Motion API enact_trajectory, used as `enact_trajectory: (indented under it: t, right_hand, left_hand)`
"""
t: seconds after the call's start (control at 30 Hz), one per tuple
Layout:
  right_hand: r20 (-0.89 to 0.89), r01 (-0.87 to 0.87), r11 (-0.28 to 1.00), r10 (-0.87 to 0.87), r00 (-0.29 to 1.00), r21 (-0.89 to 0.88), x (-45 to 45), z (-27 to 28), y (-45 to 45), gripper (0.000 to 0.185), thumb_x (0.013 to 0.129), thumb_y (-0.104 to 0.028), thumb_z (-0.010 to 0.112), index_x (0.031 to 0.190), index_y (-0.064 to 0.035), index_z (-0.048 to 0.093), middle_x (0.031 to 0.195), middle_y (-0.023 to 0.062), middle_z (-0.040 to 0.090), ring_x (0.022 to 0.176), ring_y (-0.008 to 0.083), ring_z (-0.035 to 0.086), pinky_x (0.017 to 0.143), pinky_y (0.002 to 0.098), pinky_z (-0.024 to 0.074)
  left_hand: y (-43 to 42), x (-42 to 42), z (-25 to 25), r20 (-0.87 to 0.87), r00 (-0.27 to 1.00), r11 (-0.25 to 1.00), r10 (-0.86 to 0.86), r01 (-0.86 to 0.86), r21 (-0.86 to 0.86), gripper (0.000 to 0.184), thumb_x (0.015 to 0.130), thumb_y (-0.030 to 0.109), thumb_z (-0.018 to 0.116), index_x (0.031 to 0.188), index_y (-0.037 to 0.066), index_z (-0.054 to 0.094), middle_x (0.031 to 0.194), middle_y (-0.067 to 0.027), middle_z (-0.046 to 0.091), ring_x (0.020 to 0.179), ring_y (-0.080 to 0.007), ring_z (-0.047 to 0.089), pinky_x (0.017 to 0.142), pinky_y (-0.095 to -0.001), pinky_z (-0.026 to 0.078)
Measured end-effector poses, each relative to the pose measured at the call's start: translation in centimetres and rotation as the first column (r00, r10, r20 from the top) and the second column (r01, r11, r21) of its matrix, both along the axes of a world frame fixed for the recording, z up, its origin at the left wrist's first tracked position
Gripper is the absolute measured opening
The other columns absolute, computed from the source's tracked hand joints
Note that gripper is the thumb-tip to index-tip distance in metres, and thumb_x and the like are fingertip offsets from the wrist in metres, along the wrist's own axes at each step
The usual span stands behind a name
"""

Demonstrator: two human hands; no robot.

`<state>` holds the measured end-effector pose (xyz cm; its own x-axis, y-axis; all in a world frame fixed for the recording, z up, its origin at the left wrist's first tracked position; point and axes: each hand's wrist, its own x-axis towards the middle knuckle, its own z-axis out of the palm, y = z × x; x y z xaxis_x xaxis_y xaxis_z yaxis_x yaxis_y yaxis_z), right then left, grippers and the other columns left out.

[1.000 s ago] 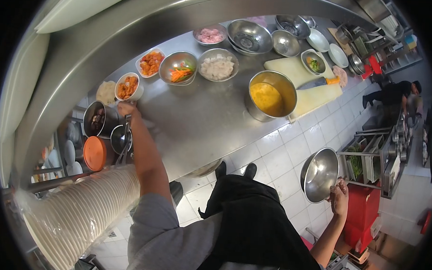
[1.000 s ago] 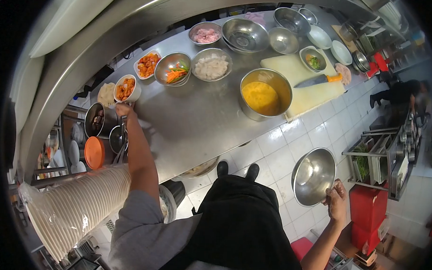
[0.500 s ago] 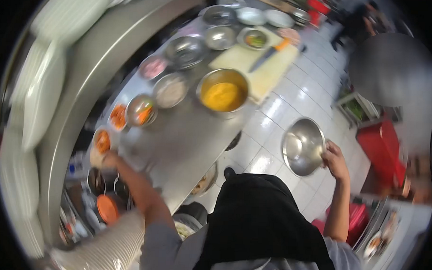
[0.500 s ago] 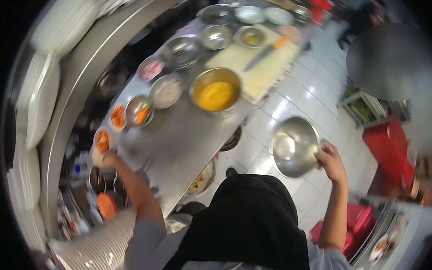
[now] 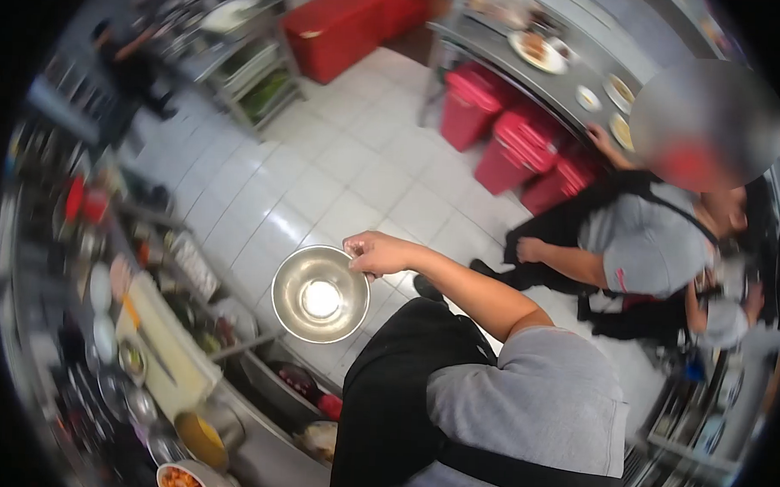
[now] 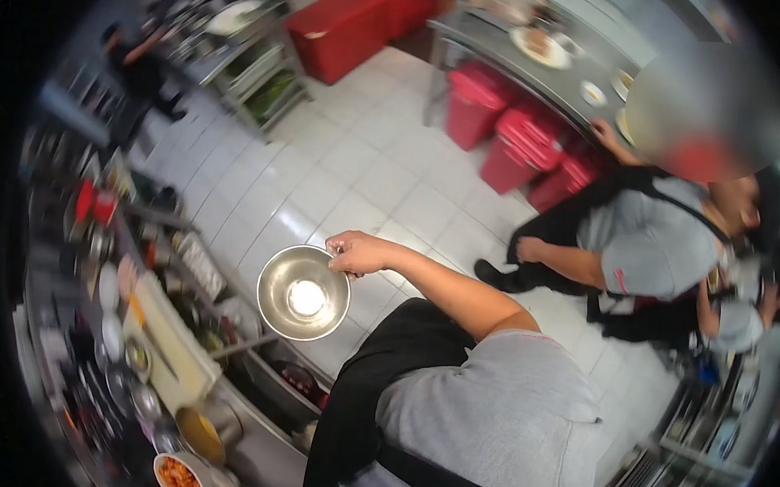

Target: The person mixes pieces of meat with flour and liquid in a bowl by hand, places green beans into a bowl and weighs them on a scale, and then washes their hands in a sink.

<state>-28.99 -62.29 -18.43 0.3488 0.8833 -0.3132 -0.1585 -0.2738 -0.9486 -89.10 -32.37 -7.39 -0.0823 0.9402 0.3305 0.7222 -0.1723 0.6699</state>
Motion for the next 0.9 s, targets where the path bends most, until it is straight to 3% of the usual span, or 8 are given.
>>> enact_trajectory:
  t: [0.13,0.17,0.2,0.3,0.43,0.5,0.6,0.9]
  right_hand:
    - [0.225,0.270,0.962,-0.255,0.940,-0.036,2.6,-2.6,-10.2,0.020,0.077,-0.016,0.062,0.072,-0.0034,0.047,0.061,0.0064,0.055,0.051,0.0140,0.058,0.050,0.0312,0.0448]
    - [0.249,0.326,0.942,-0.298,0.922,-0.079,2.6,-3.0,-12.3,0.022,0.076,-0.018,0.063,0.073,-0.0018,0.048,0.061,0.0074,0.055,0.054,0.0157,0.060,0.053,0.0332,0.0460]
    - [0.247,0.359,0.931,-0.332,0.910,-0.072,2.9,-3.5,-14.6,0.022,0.076,-0.018,0.063,0.073,-0.0018,0.048,0.061,0.0074,0.055,0.054,0.0157,0.060,0.053,0.0332,0.0460]
    - [0.239,0.477,0.861,-0.433,0.869,-0.176,3.0,-6.1,-19.7,0.022,0.077,-0.019,0.063,0.077,-0.0010,0.051,0.063,0.0082,0.055,0.056,0.0171,0.059,0.054,0.0332,0.0459]
    - [0.071,0.602,0.776,-0.601,0.796,-0.187,2.9,-10.7,-23.5,0.020,0.078,-0.016,0.064,0.076,-0.0012,0.051,0.064,0.0062,0.055,0.057,0.0131,0.057,0.053,0.0311,0.0445]
    - [-0.002,0.645,0.745,-0.655,0.756,-0.169,3.8,-12.5,-25.3,0.017,0.079,-0.012,0.064,0.075,-0.0022,0.050,0.062,0.0043,0.053,0.055,0.0106,0.055,0.050,0.0290,0.0435]
    - [-0.139,0.672,0.725,-0.688,0.712,-0.149,5.0,-14.0,-27.2,0.012,0.082,-0.005,0.062,0.077,-0.0035,0.051,0.066,0.0006,0.050,0.057,0.0079,0.053,0.051,0.0245,0.0447]
    - [-0.130,0.775,0.591,-0.806,0.577,-0.223,6.3,-13.0,-32.6,0.015,0.080,-0.005,0.062,0.078,-0.0021,0.048,0.065,0.0023,0.049,0.056,0.0084,0.051,0.050,0.0263,0.0418]
  left_hand:
    - [8.2,18.3,-3.4,0.315,0.772,0.778,-0.552,0.613,-0.139,0.038,0.097,0.017,0.045,0.122,-0.012,0.047,0.116,-0.0235,0.059,0.104,-0.0261,0.061,0.087,-0.0397,0.051]
    - [8.0,25.6,-3.2,-0.077,0.776,0.778,-0.626,0.613,-0.141,0.032,0.097,0.012,0.044,0.121,-0.010,0.046,0.117,-0.0194,0.058,0.099,-0.0242,0.061,0.086,-0.0334,0.050]
    - [4.3,34.5,-3.5,0.050,0.756,0.754,-0.653,0.655,-0.055,0.036,0.093,0.020,0.053,0.115,-0.009,0.052,0.106,-0.0159,0.063,0.091,-0.0217,0.060,0.081,-0.0295,0.048]
    - [-4.1,57.5,-4.7,0.190,0.260,0.243,-0.947,0.964,-0.106,0.020,0.091,0.015,0.052,0.099,-0.004,0.054,0.084,-0.0043,0.056,0.075,-0.0104,0.048,0.065,-0.0256,0.041]
    - [-20.5,81.4,-8.9,0.061,0.096,0.086,-0.993,0.984,-0.154,0.038,0.089,0.026,0.053,0.102,-0.010,0.057,0.123,-0.0288,0.051,0.116,-0.0357,0.049,0.097,-0.0419,0.038]
    - [-29.8,91.9,-10.5,0.296,-0.159,-0.221,-0.942,0.957,-0.187,0.031,0.086,0.023,0.051,0.086,-0.007,0.060,0.077,-0.0198,0.062,0.073,-0.0310,0.058,0.065,-0.0433,0.045]
    - [-43.6,103.2,-14.4,0.277,-0.202,-0.195,-0.939,0.979,0.056,0.030,0.085,0.020,0.050,0.085,-0.007,0.062,0.081,-0.0294,0.062,0.080,-0.0421,0.063,0.071,-0.0486,0.047]
    - [-67.2,116.7,-17.8,0.331,-0.038,-0.113,-0.943,0.971,-0.210,0.035,0.086,0.021,0.052,0.096,-0.011,0.063,0.105,-0.0327,0.060,0.100,-0.0443,0.059,0.088,-0.0478,0.047]
